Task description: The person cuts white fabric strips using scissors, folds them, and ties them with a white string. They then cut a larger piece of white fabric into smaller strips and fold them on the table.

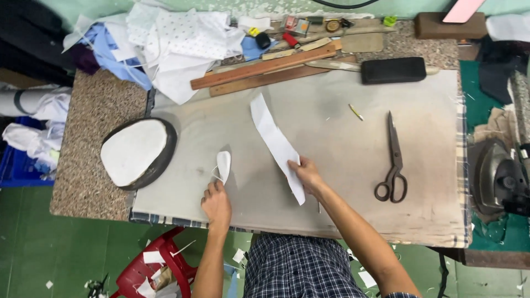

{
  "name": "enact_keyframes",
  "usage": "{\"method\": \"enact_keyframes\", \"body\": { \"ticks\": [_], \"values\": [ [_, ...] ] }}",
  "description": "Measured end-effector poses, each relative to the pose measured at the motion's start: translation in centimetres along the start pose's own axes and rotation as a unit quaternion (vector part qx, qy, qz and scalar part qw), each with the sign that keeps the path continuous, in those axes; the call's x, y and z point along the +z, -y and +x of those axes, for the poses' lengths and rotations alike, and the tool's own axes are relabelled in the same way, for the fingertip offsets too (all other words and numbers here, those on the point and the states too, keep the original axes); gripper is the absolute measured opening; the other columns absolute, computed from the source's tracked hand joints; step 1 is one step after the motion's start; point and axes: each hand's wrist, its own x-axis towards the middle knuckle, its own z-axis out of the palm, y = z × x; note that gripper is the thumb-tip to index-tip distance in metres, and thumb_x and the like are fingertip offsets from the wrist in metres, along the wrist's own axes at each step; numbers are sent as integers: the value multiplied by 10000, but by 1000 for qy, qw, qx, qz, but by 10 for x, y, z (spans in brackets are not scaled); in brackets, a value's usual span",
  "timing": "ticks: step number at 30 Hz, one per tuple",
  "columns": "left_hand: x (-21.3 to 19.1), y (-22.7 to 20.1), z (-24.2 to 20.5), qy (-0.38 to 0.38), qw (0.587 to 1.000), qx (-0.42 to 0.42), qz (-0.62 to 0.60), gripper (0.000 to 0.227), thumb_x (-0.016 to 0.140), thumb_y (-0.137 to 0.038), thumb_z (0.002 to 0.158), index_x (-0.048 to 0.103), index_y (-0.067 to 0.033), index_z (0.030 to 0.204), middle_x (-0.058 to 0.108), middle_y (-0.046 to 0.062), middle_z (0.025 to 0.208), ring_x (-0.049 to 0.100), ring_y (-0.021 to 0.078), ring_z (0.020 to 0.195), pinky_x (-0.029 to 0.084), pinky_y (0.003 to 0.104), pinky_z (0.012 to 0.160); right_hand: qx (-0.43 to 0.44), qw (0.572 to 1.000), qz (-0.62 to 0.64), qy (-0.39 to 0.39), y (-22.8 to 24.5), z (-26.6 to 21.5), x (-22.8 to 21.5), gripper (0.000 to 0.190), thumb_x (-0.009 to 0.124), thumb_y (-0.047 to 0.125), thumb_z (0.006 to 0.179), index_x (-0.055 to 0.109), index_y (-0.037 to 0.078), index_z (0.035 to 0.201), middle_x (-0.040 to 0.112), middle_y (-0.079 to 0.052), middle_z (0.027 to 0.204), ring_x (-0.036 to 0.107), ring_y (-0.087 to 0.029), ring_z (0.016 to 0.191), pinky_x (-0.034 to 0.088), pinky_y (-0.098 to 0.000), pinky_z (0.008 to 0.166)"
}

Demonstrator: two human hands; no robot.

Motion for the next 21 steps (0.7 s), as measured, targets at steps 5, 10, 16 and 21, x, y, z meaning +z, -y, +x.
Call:
{"method": "enact_keyframes", "body": {
  "ticks": [5, 10, 16, 21],
  "values": [
    [-80, -9, 7, -5, 997, -41, -72, 976, 727, -664, 761, 546, 27, 1427, 504, 272, 1466, 447, 411, 1394, 349, 518, 1152, 14, 1000, -8, -8, 4, -12, -15, 359, 715, 263, 957, 682, -33, 1159, 731, -160, 850, 709, -225, 680, 590, -357, 604],
    [-99, -71, 13, 159, 828, -157, -514, 632, 647, -484, 985, 606, 8, 1380, 596, 268, 1383, 522, 393, 1350, 414, 493, 1116, -9, 1000, 16, 23, 13, -23, -8, 314, 733, 230, 937, 695, -39, 1095, 728, -158, 803, 720, -233, 655, 593, -342, 580],
    [-13, -140, 52, 343, 197, -334, -856, 661, 620, -559, 934, 555, -87, 1392, 572, 174, 1387, 541, 323, 1261, 427, 443, 1085, -22, 990, -29, 133, 13, -102, -6, 192, 753, 182, 895, 718, 16, 984, 682, -68, 745, 663, -149, 647, 540, -251, 567],
    [-64, -104, 106, 203, 266, -367, -868, 258, 732, -218, 946, 728, -26, 1119, 765, 198, 1044, 771, 320, 938, 618, 490, 833, 26, 976, -116, 181, -5, -133, -34, 189, 765, 176, 889, 746, 10, 977, 764, -134, 754, 697, -184, 644, 575, -286, 562]
  ]
}}
